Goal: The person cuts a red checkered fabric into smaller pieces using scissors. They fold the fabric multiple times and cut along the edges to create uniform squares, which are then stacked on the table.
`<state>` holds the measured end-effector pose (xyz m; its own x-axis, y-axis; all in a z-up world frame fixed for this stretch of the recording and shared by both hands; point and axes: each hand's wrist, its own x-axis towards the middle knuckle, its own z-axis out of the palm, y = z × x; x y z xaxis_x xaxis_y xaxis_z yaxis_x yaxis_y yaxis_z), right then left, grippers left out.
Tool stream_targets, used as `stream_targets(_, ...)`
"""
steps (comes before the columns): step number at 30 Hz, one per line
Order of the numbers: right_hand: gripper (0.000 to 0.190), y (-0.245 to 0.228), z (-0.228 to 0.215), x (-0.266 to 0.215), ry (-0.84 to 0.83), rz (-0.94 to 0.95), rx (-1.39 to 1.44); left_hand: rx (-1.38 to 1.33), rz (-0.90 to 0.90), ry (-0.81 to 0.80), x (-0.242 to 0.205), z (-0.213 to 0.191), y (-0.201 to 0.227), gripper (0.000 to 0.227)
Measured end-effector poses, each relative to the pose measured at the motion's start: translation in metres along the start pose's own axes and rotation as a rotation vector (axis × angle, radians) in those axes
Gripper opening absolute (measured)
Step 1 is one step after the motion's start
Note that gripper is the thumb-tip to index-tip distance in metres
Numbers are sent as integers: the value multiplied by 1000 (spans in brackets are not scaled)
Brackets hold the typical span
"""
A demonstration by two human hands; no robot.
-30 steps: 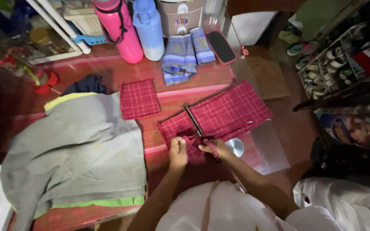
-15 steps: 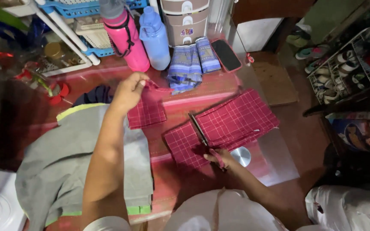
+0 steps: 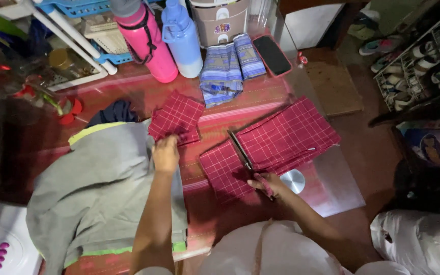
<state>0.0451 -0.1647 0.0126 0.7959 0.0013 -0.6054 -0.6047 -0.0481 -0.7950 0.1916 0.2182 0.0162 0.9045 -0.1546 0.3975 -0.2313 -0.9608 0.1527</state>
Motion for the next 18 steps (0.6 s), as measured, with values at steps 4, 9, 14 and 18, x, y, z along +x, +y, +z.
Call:
stream_targets(4,41,-7,3,-14,34,6,-12,86,-46,225,43,-14,1,13)
stream_targets(9,42,-2,0,-5,-4,-32,-41,-488,-600,-457,108,-35,6,22)
stream_targets(14,49,-15,4,-19,34,14,111,-402,-249,-300,146,-61,25,55)
stream_targets(18,43,0,4,-1,43,-55,-99,-227,-3,102,163,-50,22,34)
